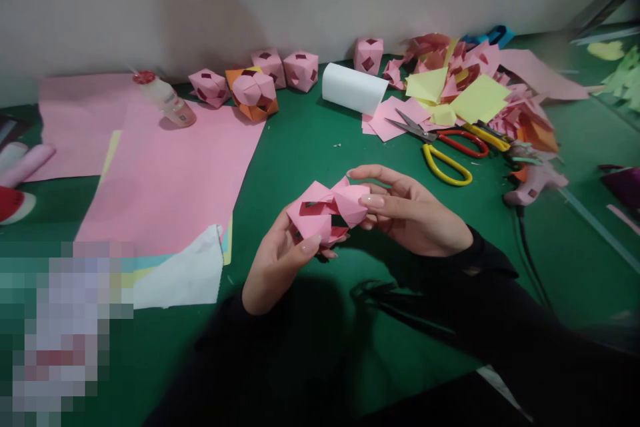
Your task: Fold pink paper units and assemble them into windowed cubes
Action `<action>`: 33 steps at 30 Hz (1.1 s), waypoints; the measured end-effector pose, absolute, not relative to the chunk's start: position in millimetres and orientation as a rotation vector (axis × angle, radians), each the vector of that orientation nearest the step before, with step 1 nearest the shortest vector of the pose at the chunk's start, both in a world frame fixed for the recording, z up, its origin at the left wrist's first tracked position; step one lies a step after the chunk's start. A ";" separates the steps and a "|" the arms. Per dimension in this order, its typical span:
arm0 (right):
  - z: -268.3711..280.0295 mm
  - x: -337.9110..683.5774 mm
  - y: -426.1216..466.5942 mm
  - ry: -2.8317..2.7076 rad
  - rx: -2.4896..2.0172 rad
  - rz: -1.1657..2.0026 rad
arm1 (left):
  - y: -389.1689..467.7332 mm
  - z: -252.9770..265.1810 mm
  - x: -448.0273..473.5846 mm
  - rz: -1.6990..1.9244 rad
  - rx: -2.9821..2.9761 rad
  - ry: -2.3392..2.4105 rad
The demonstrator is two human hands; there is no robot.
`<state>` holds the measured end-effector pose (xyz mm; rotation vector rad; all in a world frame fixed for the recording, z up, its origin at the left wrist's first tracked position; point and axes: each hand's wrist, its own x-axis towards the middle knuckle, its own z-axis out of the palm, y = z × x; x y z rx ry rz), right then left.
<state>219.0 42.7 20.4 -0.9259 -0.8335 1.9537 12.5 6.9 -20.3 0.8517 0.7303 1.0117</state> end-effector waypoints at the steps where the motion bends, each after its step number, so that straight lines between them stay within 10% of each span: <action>1: 20.6 218.9 42.2 -0.838 -0.920 1.964 | 6.7 -19.9 12.6 1.014 0.850 0.737; 33: 18.3 215.4 43.0 -0.730 -0.878 1.959 | 5.9 -17.6 13.6 1.013 0.807 0.728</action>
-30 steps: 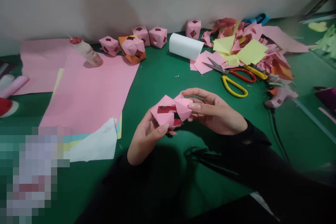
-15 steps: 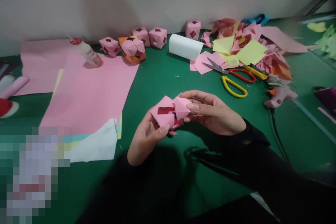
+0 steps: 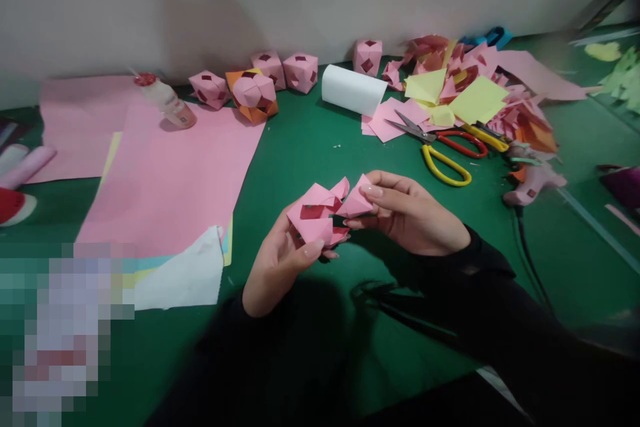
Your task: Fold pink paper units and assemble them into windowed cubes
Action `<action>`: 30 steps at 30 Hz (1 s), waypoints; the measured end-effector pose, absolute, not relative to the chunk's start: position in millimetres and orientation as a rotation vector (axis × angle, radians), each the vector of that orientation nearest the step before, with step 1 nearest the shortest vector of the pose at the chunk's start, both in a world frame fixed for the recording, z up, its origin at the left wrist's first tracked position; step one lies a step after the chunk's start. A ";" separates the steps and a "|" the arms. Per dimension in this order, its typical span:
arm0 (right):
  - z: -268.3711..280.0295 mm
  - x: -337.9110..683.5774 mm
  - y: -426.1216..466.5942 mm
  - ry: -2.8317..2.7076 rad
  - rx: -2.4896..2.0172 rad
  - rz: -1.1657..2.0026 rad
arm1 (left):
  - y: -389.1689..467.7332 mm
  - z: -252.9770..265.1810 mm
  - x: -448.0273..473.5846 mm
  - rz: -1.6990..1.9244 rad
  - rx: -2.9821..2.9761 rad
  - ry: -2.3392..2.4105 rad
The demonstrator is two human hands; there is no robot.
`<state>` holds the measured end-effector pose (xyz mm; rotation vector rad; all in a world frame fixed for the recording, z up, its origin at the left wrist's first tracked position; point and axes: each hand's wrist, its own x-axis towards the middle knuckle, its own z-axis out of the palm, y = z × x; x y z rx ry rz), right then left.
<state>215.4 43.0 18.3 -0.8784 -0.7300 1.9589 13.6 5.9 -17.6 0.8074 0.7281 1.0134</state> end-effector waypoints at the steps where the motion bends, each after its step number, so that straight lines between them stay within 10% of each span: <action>1: 18.3 215.5 43.3 -0.724 -0.882 1.964 | 5.3 -18.0 13.4 1.014 0.805 0.730; 30: 17.0 211.6 44.2 -0.847 -0.955 1.828 | 2.1 -17.3 12.0 1.097 0.830 0.737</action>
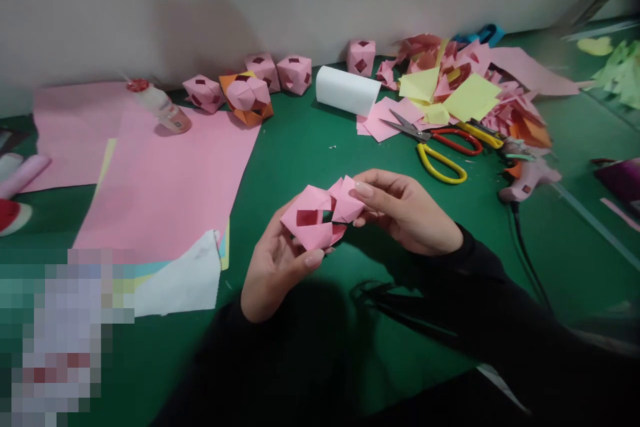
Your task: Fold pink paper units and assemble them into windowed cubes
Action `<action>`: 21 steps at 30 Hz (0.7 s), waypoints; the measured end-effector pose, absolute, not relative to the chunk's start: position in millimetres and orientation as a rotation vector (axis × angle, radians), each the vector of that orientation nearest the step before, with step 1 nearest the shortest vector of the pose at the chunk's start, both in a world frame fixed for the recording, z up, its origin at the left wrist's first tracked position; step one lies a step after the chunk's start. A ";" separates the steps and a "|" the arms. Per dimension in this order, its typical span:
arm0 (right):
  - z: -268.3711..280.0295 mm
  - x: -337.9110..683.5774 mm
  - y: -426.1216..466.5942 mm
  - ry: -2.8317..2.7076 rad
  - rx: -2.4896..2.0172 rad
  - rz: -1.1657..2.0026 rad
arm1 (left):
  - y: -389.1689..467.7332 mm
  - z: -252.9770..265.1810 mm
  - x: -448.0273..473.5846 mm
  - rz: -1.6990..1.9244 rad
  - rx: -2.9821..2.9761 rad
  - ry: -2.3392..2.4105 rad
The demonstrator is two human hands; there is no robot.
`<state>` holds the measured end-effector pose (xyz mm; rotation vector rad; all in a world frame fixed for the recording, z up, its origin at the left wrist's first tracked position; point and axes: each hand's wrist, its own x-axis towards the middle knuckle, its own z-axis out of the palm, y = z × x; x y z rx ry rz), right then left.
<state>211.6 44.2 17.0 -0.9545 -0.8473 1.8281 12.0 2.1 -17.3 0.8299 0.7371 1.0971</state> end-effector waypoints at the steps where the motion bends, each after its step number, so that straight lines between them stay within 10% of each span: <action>1: 16.6 211.7 44.1 -0.858 -0.950 1.830 | 2.3 -17.1 12.7 1.100 0.819 0.746; 21: 17.5 212.5 40.7 -0.968 -0.942 1.835 | 4.7 -12.8 16.3 1.012 0.823 0.816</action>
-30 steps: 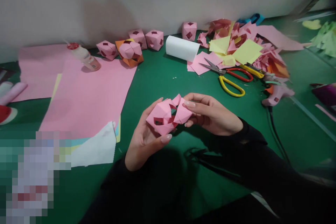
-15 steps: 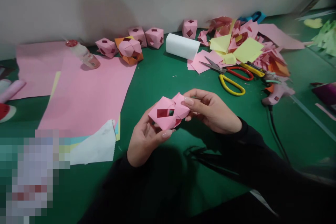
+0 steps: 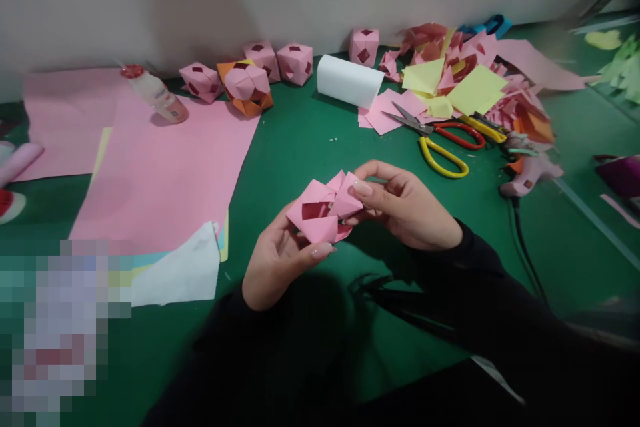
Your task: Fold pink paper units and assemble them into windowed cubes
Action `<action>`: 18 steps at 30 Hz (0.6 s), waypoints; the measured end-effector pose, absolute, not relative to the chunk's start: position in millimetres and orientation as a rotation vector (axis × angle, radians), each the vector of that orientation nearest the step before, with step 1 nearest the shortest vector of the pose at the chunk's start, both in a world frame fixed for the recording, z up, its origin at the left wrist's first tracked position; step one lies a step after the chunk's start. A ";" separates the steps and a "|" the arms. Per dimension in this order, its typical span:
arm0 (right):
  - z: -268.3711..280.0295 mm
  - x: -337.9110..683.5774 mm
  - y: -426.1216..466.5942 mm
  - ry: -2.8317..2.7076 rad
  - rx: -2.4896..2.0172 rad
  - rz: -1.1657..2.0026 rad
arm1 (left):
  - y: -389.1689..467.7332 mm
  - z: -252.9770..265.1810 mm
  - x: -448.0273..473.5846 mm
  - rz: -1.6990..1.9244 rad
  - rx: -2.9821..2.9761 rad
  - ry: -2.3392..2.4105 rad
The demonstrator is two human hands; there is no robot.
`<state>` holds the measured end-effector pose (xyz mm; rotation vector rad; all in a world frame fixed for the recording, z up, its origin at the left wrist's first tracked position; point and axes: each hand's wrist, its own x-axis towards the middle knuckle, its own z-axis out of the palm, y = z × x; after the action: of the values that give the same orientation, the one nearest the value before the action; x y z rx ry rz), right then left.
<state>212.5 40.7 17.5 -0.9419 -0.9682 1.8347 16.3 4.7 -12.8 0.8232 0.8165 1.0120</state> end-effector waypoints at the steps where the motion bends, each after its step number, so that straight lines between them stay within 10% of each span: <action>1: 17.7 213.3 40.4 -1.010 -0.931 1.790 | 4.3 -13.0 16.0 1.005 0.821 0.795; 18: 20.2 210.5 40.2 -0.940 -1.018 1.899 | 1.8 -8.7 20.7 0.982 0.810 0.850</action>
<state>210.5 40.2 20.2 -1.0180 -0.9403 1.8991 20.7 1.8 -8.7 0.8095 0.8497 0.9823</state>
